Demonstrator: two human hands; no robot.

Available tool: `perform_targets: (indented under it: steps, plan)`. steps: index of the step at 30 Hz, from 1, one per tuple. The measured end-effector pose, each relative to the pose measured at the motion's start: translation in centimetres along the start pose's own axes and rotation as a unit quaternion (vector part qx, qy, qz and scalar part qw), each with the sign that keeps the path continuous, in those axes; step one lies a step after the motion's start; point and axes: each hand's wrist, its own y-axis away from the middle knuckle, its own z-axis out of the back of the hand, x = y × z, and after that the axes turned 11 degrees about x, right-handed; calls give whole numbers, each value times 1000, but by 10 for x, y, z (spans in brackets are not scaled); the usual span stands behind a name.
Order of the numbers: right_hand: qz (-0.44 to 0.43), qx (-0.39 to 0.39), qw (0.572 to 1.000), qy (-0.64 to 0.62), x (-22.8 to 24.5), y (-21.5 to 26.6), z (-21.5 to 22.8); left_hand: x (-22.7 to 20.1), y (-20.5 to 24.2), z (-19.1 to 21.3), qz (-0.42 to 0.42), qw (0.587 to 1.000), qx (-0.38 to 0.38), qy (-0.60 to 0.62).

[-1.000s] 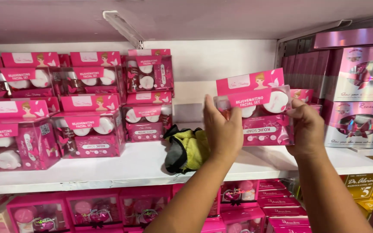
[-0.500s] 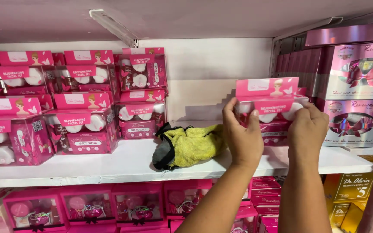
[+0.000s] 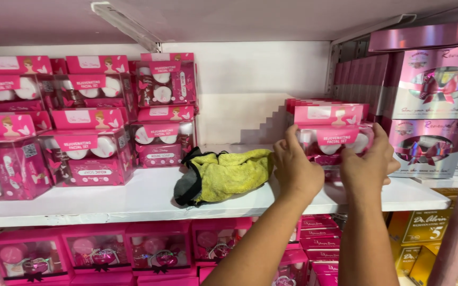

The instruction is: Wiping down beauty product boxes with a cloth and organizing them on a retail shelf.

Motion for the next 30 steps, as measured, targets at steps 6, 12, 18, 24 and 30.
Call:
perform_targets:
  steps: [6,12,18,24,30]
  plan:
    - [46,6,999,3,-8,3,-3,28,-12,-21,-72,997,-28,22]
    - [106,6,994,-23,-7,7,-3,18,-8,-13,-51,998,45,16]
    - [94,-5,995,22,-13,6,-5,6,0,-6,-61,994,92,-1]
    - [-3,22,999,31,17,16,7,14,-4,-10,-60,993,94,-27]
    - [15,18,999,33,-3,9,-2,10,-2,-6,-73,987,139,33]
